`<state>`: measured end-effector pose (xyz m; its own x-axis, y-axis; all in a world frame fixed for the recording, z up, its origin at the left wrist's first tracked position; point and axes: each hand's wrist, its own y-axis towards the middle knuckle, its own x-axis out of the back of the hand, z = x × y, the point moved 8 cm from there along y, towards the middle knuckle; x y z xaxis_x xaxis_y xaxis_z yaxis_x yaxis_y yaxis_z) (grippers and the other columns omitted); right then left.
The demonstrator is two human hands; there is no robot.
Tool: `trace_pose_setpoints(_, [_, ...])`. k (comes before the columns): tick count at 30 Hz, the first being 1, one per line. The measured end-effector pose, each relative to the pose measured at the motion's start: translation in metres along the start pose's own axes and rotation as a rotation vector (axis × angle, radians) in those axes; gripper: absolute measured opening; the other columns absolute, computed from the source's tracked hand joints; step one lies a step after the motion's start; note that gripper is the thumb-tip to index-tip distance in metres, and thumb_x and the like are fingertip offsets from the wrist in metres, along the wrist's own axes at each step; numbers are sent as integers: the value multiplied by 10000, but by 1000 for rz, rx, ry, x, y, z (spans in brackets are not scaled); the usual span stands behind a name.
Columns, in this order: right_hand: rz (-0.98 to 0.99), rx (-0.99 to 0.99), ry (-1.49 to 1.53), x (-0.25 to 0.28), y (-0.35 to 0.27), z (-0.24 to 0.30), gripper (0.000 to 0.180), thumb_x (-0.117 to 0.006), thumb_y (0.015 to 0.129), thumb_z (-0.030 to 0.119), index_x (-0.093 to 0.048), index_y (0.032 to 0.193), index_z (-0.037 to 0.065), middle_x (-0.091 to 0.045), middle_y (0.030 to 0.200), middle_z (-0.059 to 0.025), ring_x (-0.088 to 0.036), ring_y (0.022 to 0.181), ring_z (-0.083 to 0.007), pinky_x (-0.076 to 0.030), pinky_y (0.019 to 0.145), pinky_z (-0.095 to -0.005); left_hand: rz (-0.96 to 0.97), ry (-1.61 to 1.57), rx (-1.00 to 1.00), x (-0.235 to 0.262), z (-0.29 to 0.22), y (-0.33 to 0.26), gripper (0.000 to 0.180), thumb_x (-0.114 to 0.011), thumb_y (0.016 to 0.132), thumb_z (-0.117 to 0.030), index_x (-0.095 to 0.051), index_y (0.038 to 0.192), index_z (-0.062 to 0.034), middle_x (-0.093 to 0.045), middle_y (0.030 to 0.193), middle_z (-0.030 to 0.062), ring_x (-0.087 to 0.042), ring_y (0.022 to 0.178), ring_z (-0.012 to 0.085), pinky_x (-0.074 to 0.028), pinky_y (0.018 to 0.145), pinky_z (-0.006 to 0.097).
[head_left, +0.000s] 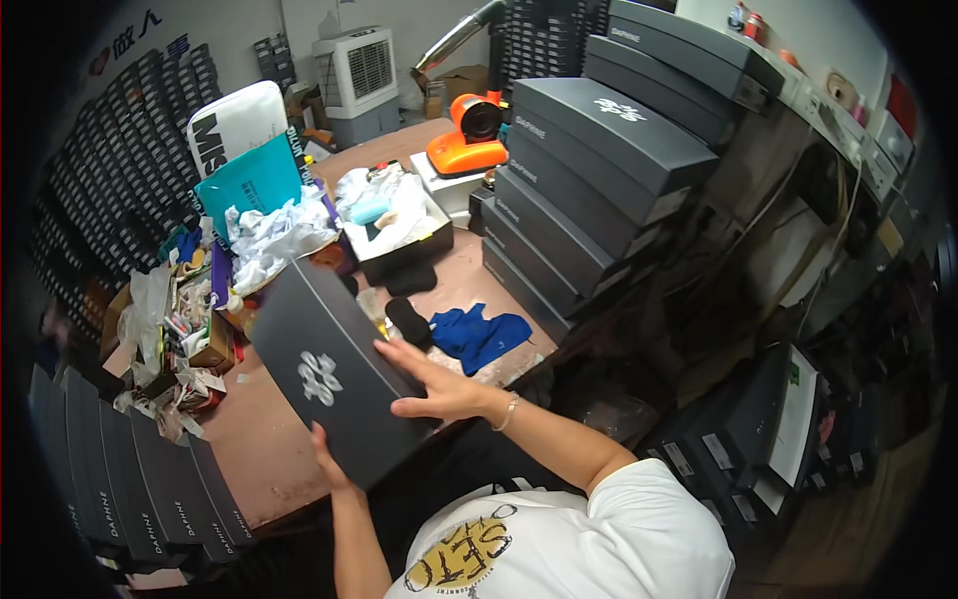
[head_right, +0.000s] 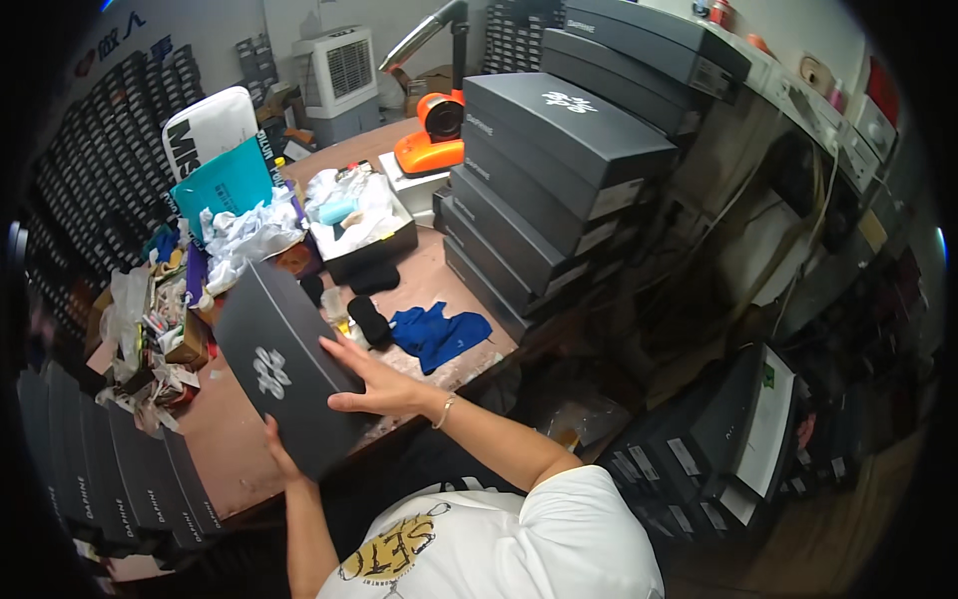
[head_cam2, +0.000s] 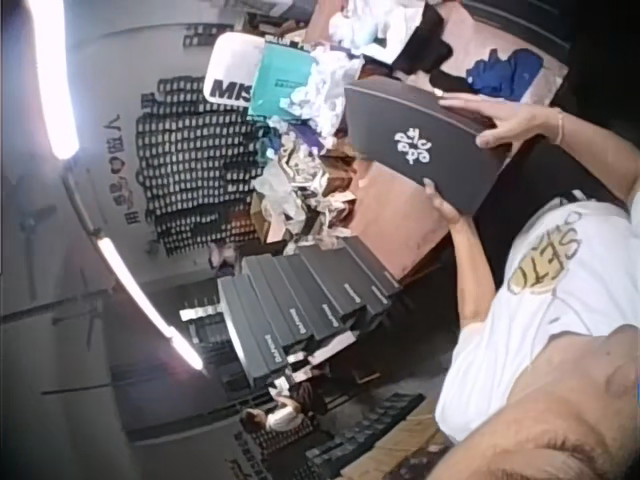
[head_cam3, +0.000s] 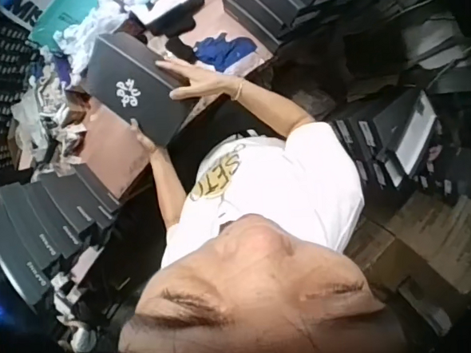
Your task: Inspecting, cleaning, and packaging high-heeled shoes into boxes.
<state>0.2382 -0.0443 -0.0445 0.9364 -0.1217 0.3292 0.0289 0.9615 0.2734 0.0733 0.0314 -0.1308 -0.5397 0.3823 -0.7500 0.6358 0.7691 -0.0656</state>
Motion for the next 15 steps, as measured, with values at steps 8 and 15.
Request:
trace_pose_setpoints(8, [-813,616,-406,178,-98,211,692,-774,761,269,-446,1322,33,-460,1279,-128,-422,1184,-278,-369,963,-386,620,146,-97,-296,-56,52,632,-426,961,-535,-445,1337,-27,-544,1282,109,-533,1160,231,-435,985,379])
trace_pose_setpoints(15, [-1276,315,-395,403,-200,207,432,-616,926,317,-553,1224,9,-585,1077,-37,-531,962,-138,-425,822,-272,1079,754,-196,-379,-16,23,682,-551,931,-415,-277,1484,-126,-309,1495,124,-392,1311,243,-376,1020,389])
